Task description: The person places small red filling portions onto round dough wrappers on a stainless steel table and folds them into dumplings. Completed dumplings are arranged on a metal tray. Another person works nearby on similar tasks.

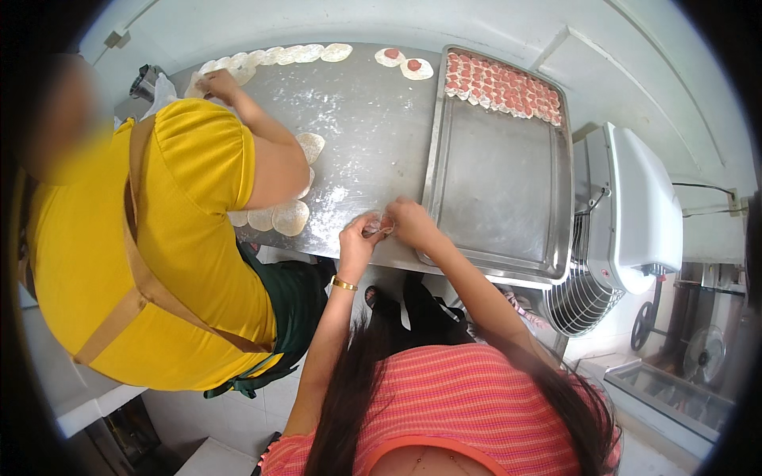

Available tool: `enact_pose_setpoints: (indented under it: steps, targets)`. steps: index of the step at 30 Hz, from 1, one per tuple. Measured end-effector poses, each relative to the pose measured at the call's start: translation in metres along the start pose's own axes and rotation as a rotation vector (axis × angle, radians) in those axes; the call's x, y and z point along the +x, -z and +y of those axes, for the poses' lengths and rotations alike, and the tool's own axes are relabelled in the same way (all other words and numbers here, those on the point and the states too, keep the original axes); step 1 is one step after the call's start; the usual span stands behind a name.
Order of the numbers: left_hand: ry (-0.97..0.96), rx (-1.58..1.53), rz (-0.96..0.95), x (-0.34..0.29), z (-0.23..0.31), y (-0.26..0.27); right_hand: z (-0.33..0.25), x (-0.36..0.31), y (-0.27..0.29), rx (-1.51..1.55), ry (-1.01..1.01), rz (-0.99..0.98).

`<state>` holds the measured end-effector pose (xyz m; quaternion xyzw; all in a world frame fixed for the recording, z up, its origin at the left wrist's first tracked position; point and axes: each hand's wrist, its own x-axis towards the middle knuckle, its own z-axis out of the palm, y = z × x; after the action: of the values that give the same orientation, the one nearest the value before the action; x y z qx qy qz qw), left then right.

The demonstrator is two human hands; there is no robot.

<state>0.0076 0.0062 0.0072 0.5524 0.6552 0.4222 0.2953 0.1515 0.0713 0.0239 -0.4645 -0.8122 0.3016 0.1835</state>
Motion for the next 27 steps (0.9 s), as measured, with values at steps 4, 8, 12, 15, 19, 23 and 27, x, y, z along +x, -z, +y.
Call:
enact_pose_setpoints:
  steps: [4, 8, 12, 15, 19, 23, 27]
  targets:
    - [0.036, 0.004, -0.048, 0.005, 0.004, -0.001, 0.0, 0.0, -0.005, 0.033, -0.026, -0.048]
    - [-0.028, 0.041, -0.034, 0.005, -0.003, -0.004, -0.003, 0.002, -0.007, -0.02, 0.073, 0.023]
    - [0.032, -0.095, -0.062, 0.002, -0.002, -0.004, -0.004, -0.003, -0.012, -0.075, 0.02, 0.022]
    - [0.049, -0.125, -0.064, 0.007, -0.001, -0.008, 0.002, 0.0, -0.018, -0.06, 0.102, 0.058]
    - [0.043, -0.03, -0.062, 0.008, 0.002, -0.005, 0.004, -0.001, -0.015, 0.069, 0.145, 0.116]
    - [0.051, -0.018, -0.073, 0.006, 0.001, -0.002, 0.001, -0.002, -0.017, 0.047, 0.028, 0.009]
    - [0.05, -0.122, -0.103, 0.008, -0.008, -0.005, 0.003, -0.001, -0.008, 0.165, 0.085, 0.068]
